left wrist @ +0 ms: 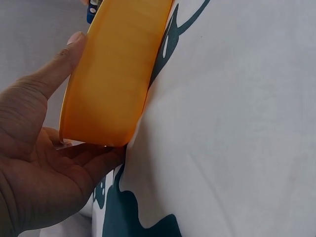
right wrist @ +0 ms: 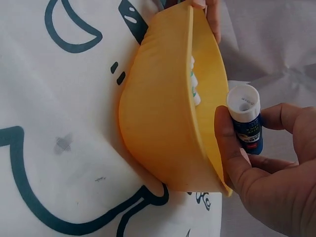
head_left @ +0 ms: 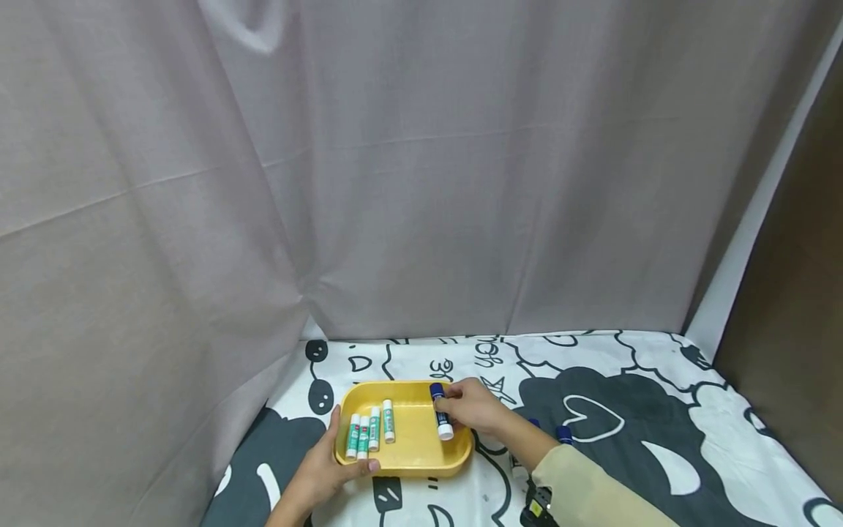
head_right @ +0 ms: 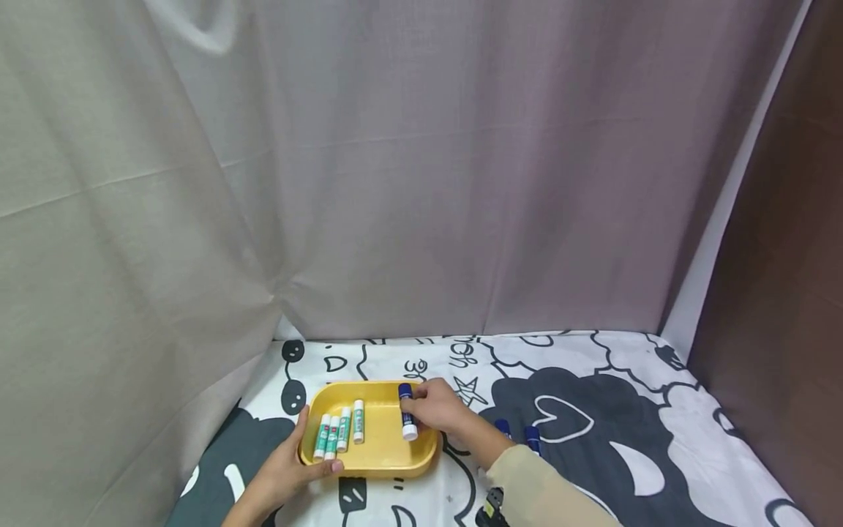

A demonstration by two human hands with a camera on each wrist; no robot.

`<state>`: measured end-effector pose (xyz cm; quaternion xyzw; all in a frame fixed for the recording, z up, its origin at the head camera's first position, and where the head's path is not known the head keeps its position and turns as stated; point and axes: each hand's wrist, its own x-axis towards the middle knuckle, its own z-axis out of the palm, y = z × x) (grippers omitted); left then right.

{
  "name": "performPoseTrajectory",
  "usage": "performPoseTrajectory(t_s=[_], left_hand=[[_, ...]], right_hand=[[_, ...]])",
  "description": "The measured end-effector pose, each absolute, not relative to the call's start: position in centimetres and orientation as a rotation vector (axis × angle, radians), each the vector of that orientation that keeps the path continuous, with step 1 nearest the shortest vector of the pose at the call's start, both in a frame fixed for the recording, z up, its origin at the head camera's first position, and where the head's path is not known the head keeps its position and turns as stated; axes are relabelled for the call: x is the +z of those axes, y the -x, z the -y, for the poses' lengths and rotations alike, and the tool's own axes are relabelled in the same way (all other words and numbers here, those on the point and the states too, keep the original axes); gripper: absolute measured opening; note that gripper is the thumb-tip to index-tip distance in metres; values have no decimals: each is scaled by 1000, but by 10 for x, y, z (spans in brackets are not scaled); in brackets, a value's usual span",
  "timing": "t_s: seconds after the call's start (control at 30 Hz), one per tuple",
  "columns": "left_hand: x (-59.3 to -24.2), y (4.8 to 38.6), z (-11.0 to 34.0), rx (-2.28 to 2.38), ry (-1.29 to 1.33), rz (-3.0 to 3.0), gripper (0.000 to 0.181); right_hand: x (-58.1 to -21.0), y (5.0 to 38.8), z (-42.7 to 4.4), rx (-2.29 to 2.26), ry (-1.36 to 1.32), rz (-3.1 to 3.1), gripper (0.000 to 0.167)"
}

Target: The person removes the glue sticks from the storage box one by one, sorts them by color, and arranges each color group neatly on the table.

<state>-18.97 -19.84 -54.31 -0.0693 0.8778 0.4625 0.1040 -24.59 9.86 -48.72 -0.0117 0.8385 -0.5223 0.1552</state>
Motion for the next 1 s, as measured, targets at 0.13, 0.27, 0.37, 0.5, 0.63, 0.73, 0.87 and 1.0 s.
performPoseTrajectory(t_s=[0.13, 0.27, 0.37, 0.5, 0.63, 0.73, 0.87, 1.0], left_hand=[[-544, 191, 197, 1352, 210, -2588, 150], [-548, 187, 196, 1355, 220, -2577, 149], [-549, 184, 197, 1339, 233, -2572, 150], [-544, 184, 198, 1341, 228, -2578, 151], [-542, 184, 198, 1356, 214, -2581, 150], [-542, 185, 199, 1360, 196, -2597, 149], [-541, 188, 199, 1370, 170, -2611, 147], [-543, 187, 200, 1406, 128, -2611, 147]], right_hand=[[-482, 240, -107, -1531, 36, -2373, 38], [-479, 232, -116, -1591, 19, -2297, 41], [-477, 230, -124, -1655, 58, -2200, 42], [-473, 230, -132, -1696, 74, -2160, 39], [-470, 231, -138, -1701, -2, -2183, 37], [-468, 232, -142, -1694, -24, -2202, 38], [-466, 233, -149, -1671, -44, -2250, 38], [-467, 230, -158, -1658, -57, -2283, 38]])
